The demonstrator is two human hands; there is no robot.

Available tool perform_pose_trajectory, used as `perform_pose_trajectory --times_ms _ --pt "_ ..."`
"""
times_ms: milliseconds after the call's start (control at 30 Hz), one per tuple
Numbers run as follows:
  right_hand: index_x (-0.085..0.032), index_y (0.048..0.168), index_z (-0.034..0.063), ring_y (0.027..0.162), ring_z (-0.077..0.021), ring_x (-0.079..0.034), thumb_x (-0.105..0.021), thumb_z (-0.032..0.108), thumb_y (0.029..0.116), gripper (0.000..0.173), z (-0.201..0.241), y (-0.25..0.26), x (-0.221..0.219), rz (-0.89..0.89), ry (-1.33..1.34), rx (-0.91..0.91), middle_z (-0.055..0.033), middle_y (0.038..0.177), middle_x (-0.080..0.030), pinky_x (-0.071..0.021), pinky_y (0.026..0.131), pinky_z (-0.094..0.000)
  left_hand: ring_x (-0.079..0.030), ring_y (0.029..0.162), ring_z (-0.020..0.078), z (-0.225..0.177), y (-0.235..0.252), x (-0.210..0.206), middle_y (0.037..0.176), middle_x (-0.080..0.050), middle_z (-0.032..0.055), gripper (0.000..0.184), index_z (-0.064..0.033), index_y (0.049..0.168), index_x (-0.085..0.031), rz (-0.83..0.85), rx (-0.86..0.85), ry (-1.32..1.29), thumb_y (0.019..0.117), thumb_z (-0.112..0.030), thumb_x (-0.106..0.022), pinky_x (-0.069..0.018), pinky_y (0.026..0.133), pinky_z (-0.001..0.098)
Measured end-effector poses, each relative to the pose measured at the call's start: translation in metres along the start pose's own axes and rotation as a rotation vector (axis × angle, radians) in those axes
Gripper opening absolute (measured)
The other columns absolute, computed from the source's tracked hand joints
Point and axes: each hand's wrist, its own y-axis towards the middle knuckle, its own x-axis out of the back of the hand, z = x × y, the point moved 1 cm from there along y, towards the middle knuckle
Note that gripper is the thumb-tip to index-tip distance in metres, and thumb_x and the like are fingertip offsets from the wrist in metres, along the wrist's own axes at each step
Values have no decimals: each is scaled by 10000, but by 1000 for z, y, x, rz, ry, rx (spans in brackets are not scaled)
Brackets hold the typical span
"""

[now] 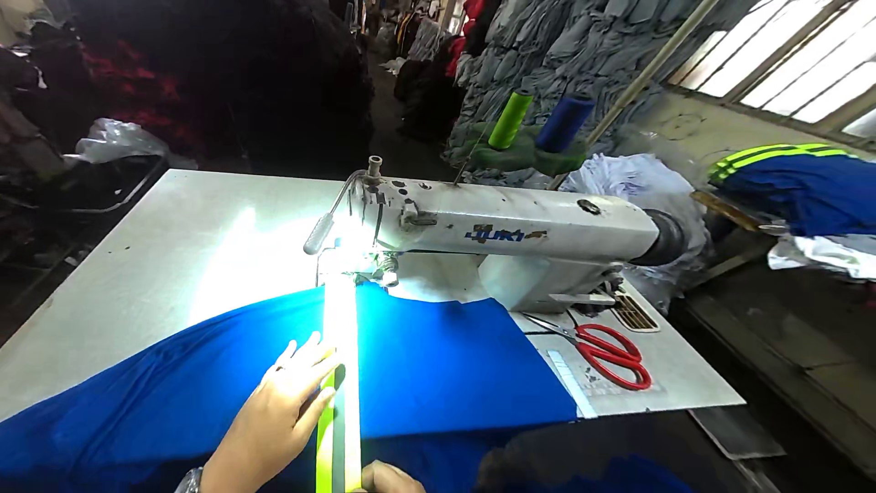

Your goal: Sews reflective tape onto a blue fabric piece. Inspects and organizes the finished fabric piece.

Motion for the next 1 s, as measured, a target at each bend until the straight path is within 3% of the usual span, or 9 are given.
perform_pose_trajectory --times_ms 233,333,467,533,600,700,833,933,1000 --pt "-709 980 -55 834 -212 -691 -574 140 1021 242 -10 0 -5 -42 -35 -4 -156 892 -710 -562 801 -397 -515 1414 211 -16 5 12 1456 -613 15 421 -205 1326 -686 122 -30 6 1048 -459 -499 -359 1189 559" --pt "-710 1005 -54 887 -293 -708 -549 167 1039 276 -3 2 2 11 -225 -25 -187 939 -717 -565 832 -477 -519 1409 197 -13 4 7 1453 -615 -3 422 -223 1307 -699 119 -69 84 1034 -473 -497 -373 1182 539" --pt "-756 1041 43 904 -292 -716 -618 112 980 166 11 3 13 -291 -597 312 -121 946 -739 -581 822 -450 -525 1406 246 -19 7 16 1455 -613 39 398 -198 1316 -692 179 -35 62 1039 -428 -521 -354 1182 562" --pt "-759 1127 112 1037 -262 -707 -646 145 979 189 9 6 18 -355 -702 427 -82 1062 -749 -562 922 -432 -486 1433 171 -6 1 4 1475 -596 -22 424 -240 1326 -688 132 -78 107 1028 -478 -501 -353 1196 530" --pt "-752 1198 144 1119 -262 -689 -656 169 976 244 5 11 19 -320 -765 448 -73 1158 -742 -546 961 -447 -474 1438 139 -1 -1 -2 1477 -592 -52 438 -257 1326 -687 108 -94 125 1022 -506 -492 -356 1200 519" --pt "-764 1179 176 1102 -262 -689 -666 184 962 239 0 15 18 -314 -824 464 -63 1149 -742 -548 937 -444 -506 1422 230 -13 5 12 1472 -598 27 421 -206 1334 -682 184 -42 56 1045 -460 -511 -334 1193 571" --pt "-776 1160 216 1091 -240 -687 -665 161 954 240 -1 16 16 -323 -901 482 -40 1144 -744 -546 932 -411 -481 1436 161 2 -2 -4 1476 -594 -27 412 -250 1312 -695 86 -123 119 1014 -480 -526 -364 1195 528" --pt "-773 1170 200 1081 -257 -693 -652 124 950 262 0 16 17 -297 -944 507 -58 1140 -748 -550 914 -421 -682 1157 186 -17 -5 2 1219 -730 4 224 -197 1116 -757 41 -202 149 1011 -307 -592 -527 1025 459" --pt "-765 1191 192 1075 -266 -693 -641 129 960 270 0 17 18 -287 -940 515 -66 1146 -745 -550 908 -431 -714 989 188 -35 -12 7 1080 -761 15 203 -157 1044 -768 104 -223 175 1030 -183 -567 -545 923 403"
